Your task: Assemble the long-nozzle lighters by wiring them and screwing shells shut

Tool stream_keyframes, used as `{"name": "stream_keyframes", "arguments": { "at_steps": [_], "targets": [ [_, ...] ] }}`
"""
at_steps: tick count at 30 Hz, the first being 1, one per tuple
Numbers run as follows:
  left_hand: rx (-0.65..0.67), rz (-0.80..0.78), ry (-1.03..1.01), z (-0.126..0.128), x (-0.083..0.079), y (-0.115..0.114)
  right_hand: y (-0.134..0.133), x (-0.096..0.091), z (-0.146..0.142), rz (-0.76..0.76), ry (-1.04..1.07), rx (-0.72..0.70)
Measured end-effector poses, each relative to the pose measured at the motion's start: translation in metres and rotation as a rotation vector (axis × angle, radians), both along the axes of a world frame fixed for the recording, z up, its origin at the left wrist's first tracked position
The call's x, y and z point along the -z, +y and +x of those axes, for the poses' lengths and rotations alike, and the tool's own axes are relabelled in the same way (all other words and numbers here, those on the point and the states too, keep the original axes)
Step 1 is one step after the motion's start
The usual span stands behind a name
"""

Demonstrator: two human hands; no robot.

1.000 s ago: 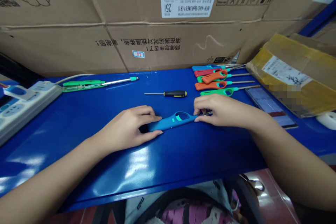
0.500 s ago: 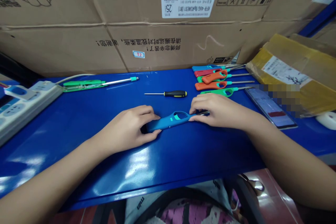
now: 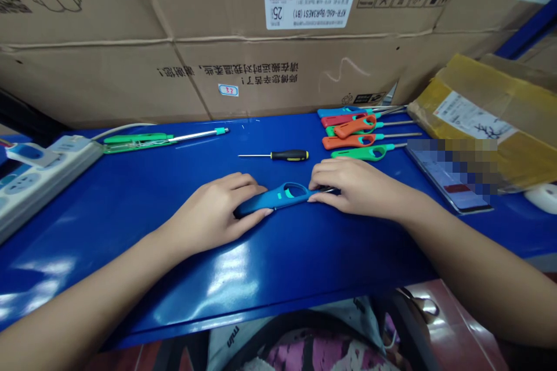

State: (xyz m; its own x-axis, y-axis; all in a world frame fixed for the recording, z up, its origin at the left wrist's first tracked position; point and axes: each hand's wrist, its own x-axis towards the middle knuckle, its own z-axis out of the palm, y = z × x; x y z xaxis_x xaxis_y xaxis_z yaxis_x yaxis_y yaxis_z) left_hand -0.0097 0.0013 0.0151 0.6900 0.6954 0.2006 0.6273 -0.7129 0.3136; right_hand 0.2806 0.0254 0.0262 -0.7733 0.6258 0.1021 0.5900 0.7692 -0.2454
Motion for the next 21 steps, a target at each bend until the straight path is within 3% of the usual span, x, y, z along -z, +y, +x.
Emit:
{"name": "stream_keyframes", "arguments": {
  "at_steps": [8, 13, 18, 21],
  "targets": [
    [-0.140, -0.077, -0.185, -0.005, 0.002, 0.009, 0.004, -0.003, 0.009, -0.060, 0.015, 0.126],
    [-0.209, -0.010, -0.129, -0.009, 0.009, 0.018, 0.006, 0.001, 0.008, -0.113, 0.103, 0.061],
    [-0.178, 0.103, -0.080, -0.008, 0.009, 0.017, 0.006, 0.008, 0.001, -0.227, 0.177, 0.092],
    [-0.051, 0.176, -0.091, -0.003, 0.006, 0.010, 0.006, 0.009, -0.003, -0.287, 0.211, 0.138]
  ]
}}
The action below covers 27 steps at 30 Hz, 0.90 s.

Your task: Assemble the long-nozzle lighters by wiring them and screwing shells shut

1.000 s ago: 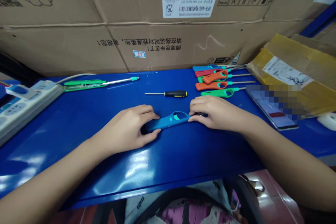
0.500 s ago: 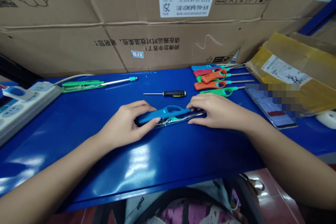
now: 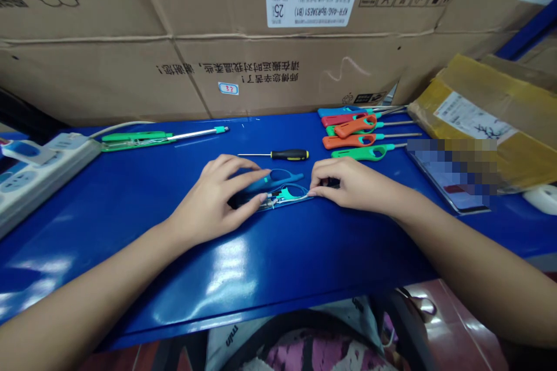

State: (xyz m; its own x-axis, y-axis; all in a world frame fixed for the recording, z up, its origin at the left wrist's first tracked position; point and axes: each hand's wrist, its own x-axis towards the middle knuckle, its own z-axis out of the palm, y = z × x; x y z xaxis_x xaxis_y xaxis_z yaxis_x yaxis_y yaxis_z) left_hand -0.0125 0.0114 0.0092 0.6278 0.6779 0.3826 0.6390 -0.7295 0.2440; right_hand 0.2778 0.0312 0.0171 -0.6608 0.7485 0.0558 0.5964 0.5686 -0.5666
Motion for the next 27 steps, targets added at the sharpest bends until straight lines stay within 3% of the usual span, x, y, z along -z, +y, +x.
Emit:
{"name": "stream_keyframes", "arguments": {
  "at_steps": [2, 5, 13, 21, 27],
  "targets": [
    [0.126, 0.008, 0.031, 0.004, -0.001, -0.005, 0.000, 0.000, -0.001, -0.036, 0.014, 0.035],
    [0.217, 0.008, 0.099, 0.007, 0.001, -0.010, 0.000, 0.001, -0.002, -0.078, 0.033, 0.074],
    [0.257, -0.024, 0.082, 0.006, 0.012, -0.004, 0.000, 0.002, -0.003, -0.165, 0.015, 0.146],
    [0.239, 0.004, 0.130, 0.008, 0.008, -0.008, -0.002, 0.005, -0.007, -0.037, 0.057, 0.101],
    [0.235, 0.054, 0.175, 0.008, 0.007, -0.009, -0.004, 0.014, -0.018, 0.013, 0.040, 0.183]
  ]
}}
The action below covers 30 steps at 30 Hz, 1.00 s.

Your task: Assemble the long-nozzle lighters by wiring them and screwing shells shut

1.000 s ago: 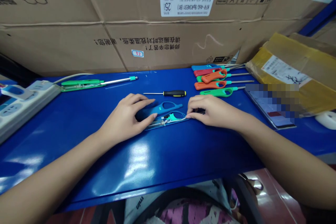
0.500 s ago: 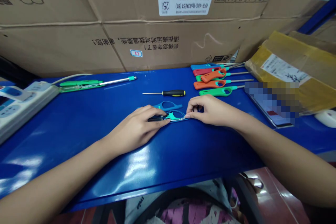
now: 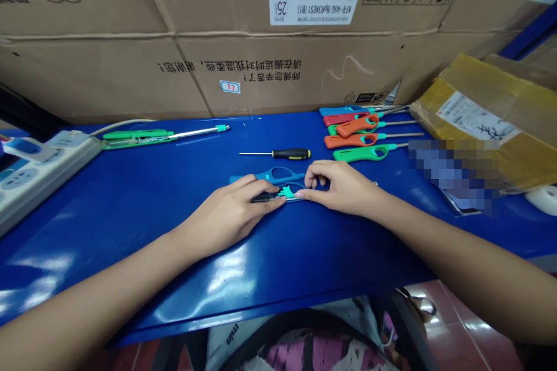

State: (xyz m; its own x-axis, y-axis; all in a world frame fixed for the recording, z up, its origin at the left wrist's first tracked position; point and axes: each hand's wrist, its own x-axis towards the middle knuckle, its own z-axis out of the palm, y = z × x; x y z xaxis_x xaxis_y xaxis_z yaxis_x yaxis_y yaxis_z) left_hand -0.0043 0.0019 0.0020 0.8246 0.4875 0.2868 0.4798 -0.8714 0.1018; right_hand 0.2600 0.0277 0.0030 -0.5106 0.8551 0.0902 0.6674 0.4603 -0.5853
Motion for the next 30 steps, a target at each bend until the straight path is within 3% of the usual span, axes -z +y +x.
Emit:
{"name": "stream_keyframes", "arguments": {
  "at_steps": [12, 18, 24, 30],
  "targets": [
    [0.007, -0.094, -0.138, -0.002, 0.008, 0.005, -0.002, -0.004, 0.001, -0.096, 0.036, -0.001],
    [-0.020, -0.190, -0.283, 0.002, 0.008, 0.003, -0.006, -0.001, -0.002, -0.012, -0.021, -0.067],
    [-0.172, -0.299, -0.358, 0.007, 0.008, -0.001, -0.012, -0.001, -0.006, 0.094, -0.082, -0.144],
    [-0.110, -0.309, -0.385, 0.008, 0.014, 0.002, -0.014, 0.001, -0.006, 0.107, -0.071, -0.177]
  ]
}}
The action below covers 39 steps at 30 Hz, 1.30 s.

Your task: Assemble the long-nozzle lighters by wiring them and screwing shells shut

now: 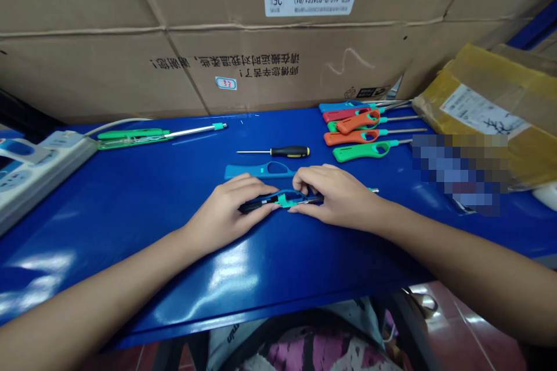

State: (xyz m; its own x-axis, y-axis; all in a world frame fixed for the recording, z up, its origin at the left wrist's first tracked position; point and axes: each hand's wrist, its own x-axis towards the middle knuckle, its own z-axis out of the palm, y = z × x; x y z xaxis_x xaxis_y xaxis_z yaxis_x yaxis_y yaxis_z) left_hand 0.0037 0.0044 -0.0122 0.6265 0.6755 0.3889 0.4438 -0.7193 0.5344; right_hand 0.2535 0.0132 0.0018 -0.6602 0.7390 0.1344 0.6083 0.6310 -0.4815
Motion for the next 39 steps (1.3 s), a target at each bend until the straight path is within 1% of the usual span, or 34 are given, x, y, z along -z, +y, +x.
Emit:
{"name": "stream_keyframes", "arguments": {
  "at_steps": [6, 9, 12, 16, 21, 25, 29, 32, 35, 39],
  "targets": [
    [-0.009, -0.015, -0.033, 0.000, 0.000, 0.000, 0.001, 0.005, 0.000, 0.031, 0.007, -0.064],
    [-0.017, -0.041, -0.030, 0.001, -0.002, -0.001, 0.002, 0.007, -0.001, 0.009, 0.018, -0.054],
    [-0.025, -0.069, -0.031, 0.002, -0.003, -0.002, 0.003, 0.009, -0.003, 0.022, 0.023, -0.030],
    [-0.040, -0.068, -0.038, 0.001, -0.002, 0.000, 0.005, 0.006, -0.001, 0.021, 0.007, -0.044],
    [-0.050, -0.032, -0.030, -0.003, -0.001, 0.003, 0.010, -0.007, 0.015, -0.027, -0.036, -0.125],
    [-0.073, 0.012, 0.013, -0.006, -0.001, 0.005, 0.014, -0.015, 0.024, -0.068, -0.039, -0.116],
    [-0.077, 0.021, 0.048, -0.007, -0.001, 0.006, 0.017, -0.015, 0.025, -0.110, -0.007, -0.110],
    [-0.074, 0.028, 0.057, -0.007, -0.002, 0.006, 0.018, -0.014, 0.023, -0.113, 0.008, -0.100],
    [-0.060, 0.110, 0.049, -0.007, -0.005, 0.005, 0.018, -0.013, 0.022, -0.092, 0.015, -0.103],
    [-0.002, 0.212, 0.086, -0.009, -0.008, 0.004, 0.019, -0.013, 0.024, -0.035, 0.011, -0.123]
  ]
}}
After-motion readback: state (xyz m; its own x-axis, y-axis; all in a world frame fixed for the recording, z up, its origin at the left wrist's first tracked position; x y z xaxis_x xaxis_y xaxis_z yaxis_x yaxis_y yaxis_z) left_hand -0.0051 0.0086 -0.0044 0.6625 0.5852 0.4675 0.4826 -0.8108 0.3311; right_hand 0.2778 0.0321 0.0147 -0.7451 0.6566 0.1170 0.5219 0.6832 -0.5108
